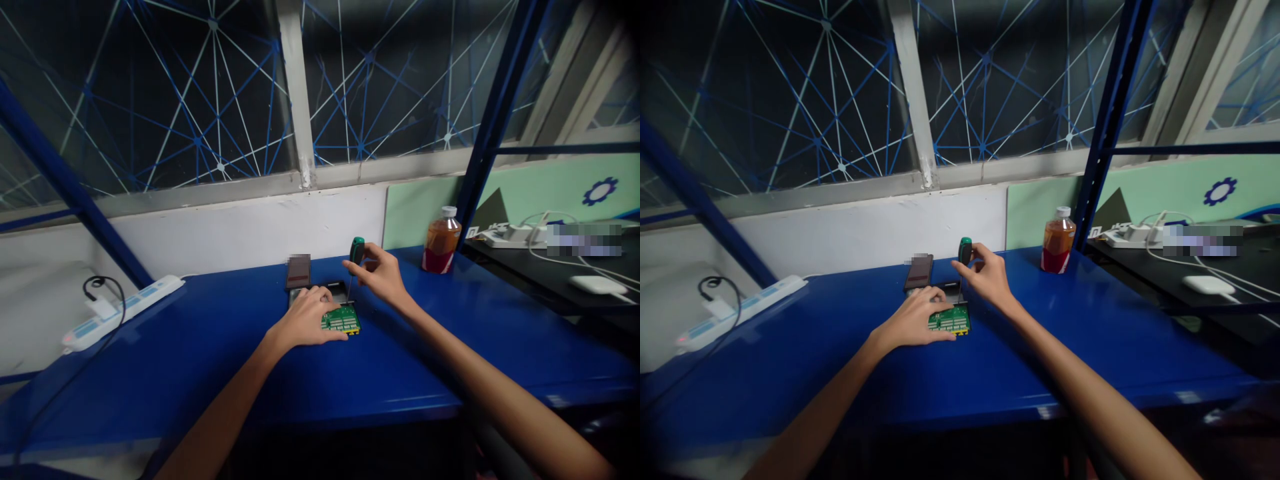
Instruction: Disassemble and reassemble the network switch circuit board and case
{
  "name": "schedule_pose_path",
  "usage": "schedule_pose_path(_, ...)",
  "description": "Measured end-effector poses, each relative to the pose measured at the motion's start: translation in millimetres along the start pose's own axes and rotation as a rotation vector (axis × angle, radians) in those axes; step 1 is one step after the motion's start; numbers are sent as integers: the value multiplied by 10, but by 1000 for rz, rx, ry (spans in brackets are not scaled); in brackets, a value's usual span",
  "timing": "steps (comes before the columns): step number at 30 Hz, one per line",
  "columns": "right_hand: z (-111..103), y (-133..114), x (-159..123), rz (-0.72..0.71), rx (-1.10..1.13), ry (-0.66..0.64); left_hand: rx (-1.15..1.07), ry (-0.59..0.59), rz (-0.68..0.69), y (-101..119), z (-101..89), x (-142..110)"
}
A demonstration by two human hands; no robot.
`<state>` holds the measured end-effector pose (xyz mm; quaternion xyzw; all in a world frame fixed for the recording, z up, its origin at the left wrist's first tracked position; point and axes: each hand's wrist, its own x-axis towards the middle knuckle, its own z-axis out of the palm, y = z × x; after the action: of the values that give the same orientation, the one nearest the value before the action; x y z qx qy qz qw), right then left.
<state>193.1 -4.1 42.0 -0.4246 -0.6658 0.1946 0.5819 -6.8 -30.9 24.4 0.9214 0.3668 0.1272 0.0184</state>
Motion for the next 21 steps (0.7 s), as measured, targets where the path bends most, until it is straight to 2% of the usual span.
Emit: schedule_pose_path(21, -24, 8, 2, -64, -114, -17, -68, 1, -33, -21, 59, 30)
